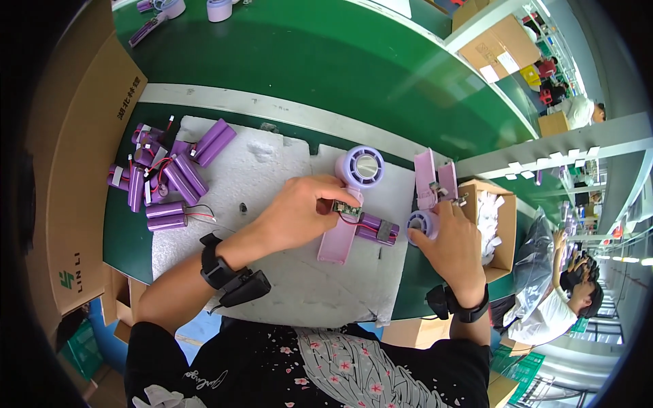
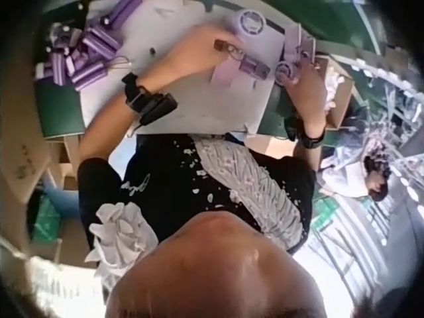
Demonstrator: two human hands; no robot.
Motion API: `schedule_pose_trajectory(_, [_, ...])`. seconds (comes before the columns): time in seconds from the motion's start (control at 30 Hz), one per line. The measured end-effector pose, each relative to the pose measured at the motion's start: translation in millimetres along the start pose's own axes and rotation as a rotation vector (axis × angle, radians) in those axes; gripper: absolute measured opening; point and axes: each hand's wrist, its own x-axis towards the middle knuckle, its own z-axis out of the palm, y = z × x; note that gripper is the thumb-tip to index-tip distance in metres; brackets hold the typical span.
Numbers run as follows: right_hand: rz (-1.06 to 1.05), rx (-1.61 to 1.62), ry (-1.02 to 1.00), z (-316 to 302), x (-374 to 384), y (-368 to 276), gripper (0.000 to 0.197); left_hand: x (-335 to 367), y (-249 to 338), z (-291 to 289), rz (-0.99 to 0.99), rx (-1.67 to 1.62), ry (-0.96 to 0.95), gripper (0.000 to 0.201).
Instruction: The person fits a battery pack into a fan housing, reaches into a box to retrieve more battery packs, and connects the wires of a battery pack to a circuit board. After testing the connection, the person presses the battery pack into the housing and places the assembly on a conveyor belt.
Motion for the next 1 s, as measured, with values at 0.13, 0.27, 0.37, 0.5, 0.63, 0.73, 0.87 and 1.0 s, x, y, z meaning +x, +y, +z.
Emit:
schedule_pose_trajectory(0.13, [-0.285,0.125,0.164,0,-4,-35,0.051,-2,0,-8,-0.036,0.013,0.013,0.035])
schedule_pose_trajectory(0.27, [-0.403,0.441,0.071,41,12,-47,0.059,-1,4,-13,-0.068,0.006,0.028,0.034])
schedule_pose_trajectory(0.37, [-0.365,0.682,-0.102,46,18,-45,0.068,2,5,-20,-0.092,0.013,0.05,0.034])
schedule_pose_trajectory(0.5, [-0.196,1.1,-0.382,46,12,-37,0.084,2,7,-26,-0.083,0.033,0.04,0.034])
schedule_pose_trajectory(0.63, [-0.021,1.56,-0.671,43,10,-41,0.097,3,7,-30,-0.04,0.083,0.017,0.035])
schedule_pose_trajectory(0.73, [0.04,1.735,-0.856,39,9,-46,0.1,3,8,-32,-0.038,0.107,0.002,0.036])
schedule_pose_trajectory(0.87, [-0.131,1.946,-0.9,50,3,-40,0.1,4,11,-34,-0.04,0.127,-0.025,0.037])
schedule_pose_trajectory(1.0, [-0.284,1.836,-0.941,48,5,-37,0.101,3,12,-34,-0.007,0.163,-0.025,0.038])
